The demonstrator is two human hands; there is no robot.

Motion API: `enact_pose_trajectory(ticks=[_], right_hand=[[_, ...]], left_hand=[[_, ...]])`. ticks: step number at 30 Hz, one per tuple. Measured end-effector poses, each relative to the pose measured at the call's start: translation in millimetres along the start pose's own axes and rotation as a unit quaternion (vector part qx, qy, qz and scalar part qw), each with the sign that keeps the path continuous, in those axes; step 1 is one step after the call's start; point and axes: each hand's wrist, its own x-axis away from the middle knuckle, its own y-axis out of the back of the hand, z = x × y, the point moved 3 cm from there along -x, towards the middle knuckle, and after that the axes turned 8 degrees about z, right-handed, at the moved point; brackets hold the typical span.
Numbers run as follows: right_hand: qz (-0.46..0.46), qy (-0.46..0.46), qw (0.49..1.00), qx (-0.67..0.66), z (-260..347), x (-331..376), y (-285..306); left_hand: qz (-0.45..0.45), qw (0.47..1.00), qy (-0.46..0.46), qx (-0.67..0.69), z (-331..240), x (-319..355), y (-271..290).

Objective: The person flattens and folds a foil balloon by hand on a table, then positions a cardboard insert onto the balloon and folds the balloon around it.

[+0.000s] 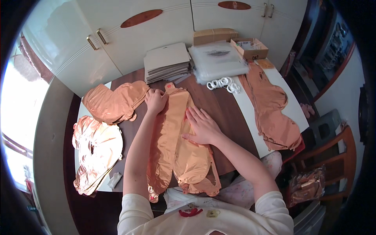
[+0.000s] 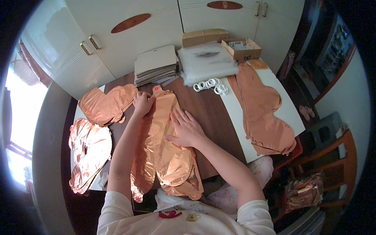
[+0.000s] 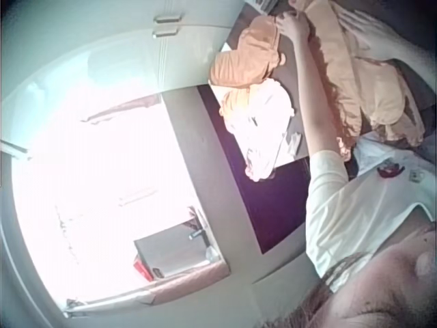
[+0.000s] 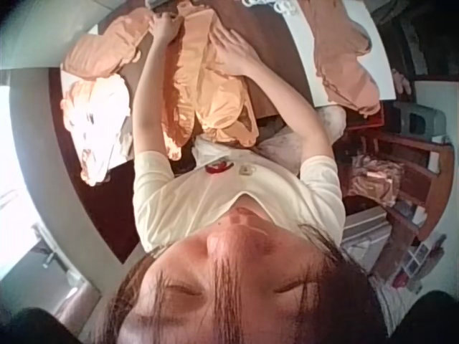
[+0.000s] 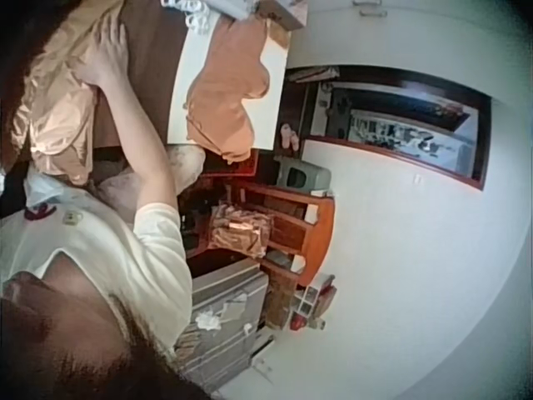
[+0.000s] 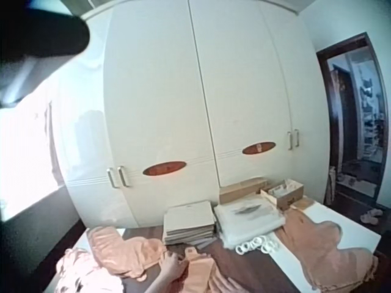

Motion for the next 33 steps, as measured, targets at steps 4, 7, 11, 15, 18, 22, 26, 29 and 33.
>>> enact_pose_trajectory(ticks=[4, 7, 11, 15, 18, 22, 26, 29, 33], right_hand=[[-0.013, 0.010, 1.000, 0.010, 1.6, -2.6, -2.3], [-0.014, 0.013, 0.999, 0.027, 0.0, -3.7, -3.2], [-0.022, 0.012, 0.999, 0.021, -0.2, -3.8, 0.4], [-0.040, 0.010, 0.999, 0.006, -1.8, -2.2, -0.9], [-0.057, 0.008, 0.998, 0.006, -0.5, -2.0, -2.1], [-0.051, 0.011, 0.999, 0.003, 0.5, 0.8, -1.5], [-0.028, 0.004, 1.000, -0.011, 4.1, 2.9, -1.3], [-0.016, 0.009, 1.000, -0.003, 9.0, 7.2, -1.9], [-0.013, 0.011, 1.000, 0.001, 16.7, 14.2, -2.6]], left_hand=[[-0.013, 1.000, -0.015, -0.020, -3.4, 7.8, 2.9], [-0.029, 0.997, -0.065, -0.033, -5.1, 23.9, 11.3], [0.045, 0.969, -0.216, -0.114, -8.5, 82.0, 38.5], [0.248, 0.939, -0.226, -0.077, -4.2, 145.6, 64.7], [0.274, 0.934, -0.215, -0.083, -9.5, 175.0, 67.7], [0.245, 0.941, -0.219, -0.080, -18.9, 182.4, 63.9], [0.235, 0.942, -0.223, -0.091, -21.3, 182.0, 58.4], [0.233, 0.940, -0.230, -0.101, -25.2, 181.7, 57.4], [0.221, 0.941, -0.233, -0.105, -24.0, 180.6, 55.6]])
